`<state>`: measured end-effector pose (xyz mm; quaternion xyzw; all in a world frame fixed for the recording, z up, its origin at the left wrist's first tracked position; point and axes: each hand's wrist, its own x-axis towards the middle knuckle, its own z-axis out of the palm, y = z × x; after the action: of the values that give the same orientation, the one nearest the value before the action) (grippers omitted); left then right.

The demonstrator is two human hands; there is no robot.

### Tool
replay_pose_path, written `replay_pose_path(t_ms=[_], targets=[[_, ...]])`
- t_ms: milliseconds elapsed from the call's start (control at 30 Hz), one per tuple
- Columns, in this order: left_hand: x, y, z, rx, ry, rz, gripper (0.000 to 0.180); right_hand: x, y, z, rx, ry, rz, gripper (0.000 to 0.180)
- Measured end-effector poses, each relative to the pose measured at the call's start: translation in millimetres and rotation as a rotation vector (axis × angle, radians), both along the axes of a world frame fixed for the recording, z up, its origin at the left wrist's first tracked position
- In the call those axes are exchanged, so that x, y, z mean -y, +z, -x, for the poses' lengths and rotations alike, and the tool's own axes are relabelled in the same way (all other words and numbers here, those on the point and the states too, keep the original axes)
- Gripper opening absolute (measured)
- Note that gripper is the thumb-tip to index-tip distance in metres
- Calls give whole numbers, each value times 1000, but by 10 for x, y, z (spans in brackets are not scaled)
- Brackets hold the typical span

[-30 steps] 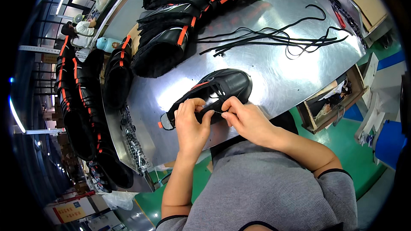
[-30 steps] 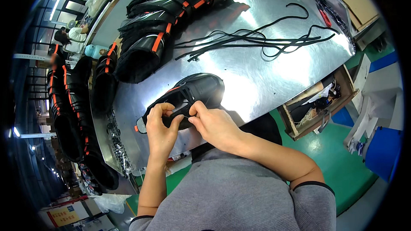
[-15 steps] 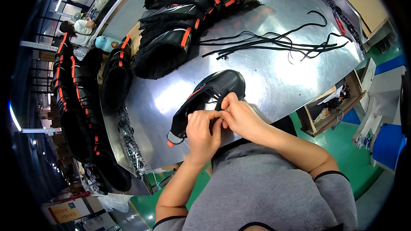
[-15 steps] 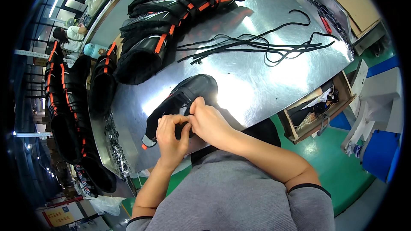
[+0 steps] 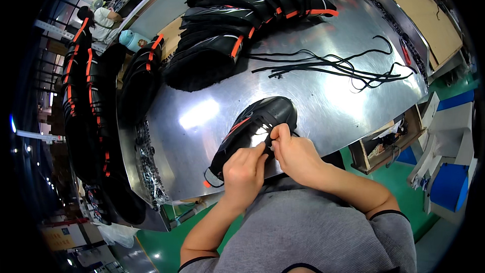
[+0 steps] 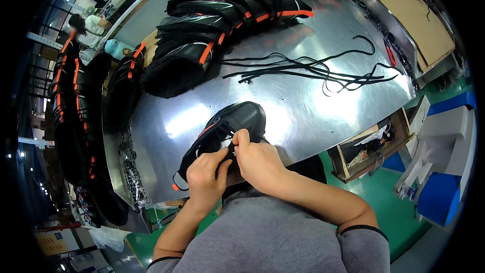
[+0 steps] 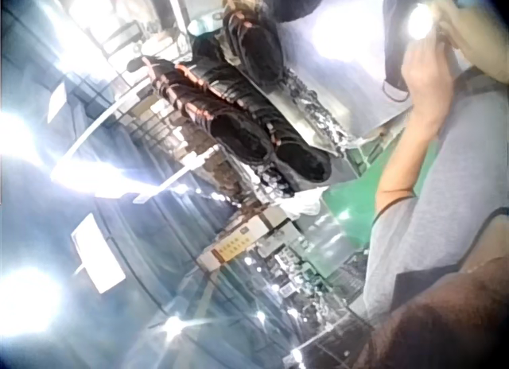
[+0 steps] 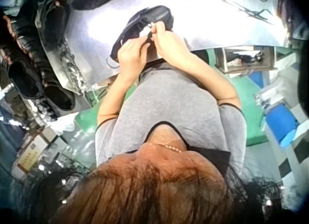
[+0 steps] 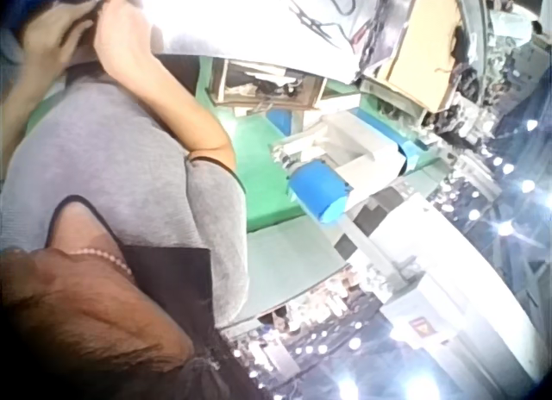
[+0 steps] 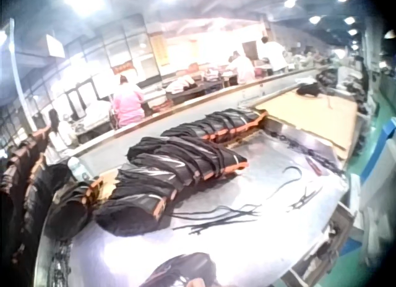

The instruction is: The person laces black and orange shoes on a metal workbench. They thread laces through eyelets, pull them tight, and place finished shoes into a pile. The person repeats this process for multiple shoes.

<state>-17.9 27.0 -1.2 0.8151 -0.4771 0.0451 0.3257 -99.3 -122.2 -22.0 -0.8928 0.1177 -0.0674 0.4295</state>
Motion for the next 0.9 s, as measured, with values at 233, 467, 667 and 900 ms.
replay_pose_path(t_ms=[233, 467, 667, 900], targets=[[-6, -90, 17, 27, -75, 28, 20, -95, -88, -41, 23, -35, 73, 21], [-195, -94, -45, 281, -243, 3, 20, 537, 457, 218, 131, 175, -251, 18], [-259, -39, -70, 328, -353, 8, 22, 339, 390, -219, -138, 484, 104, 17], [-263, -111, -115, 171, -377, 45, 20, 294, 200, -138, 254, 326, -85, 15]])
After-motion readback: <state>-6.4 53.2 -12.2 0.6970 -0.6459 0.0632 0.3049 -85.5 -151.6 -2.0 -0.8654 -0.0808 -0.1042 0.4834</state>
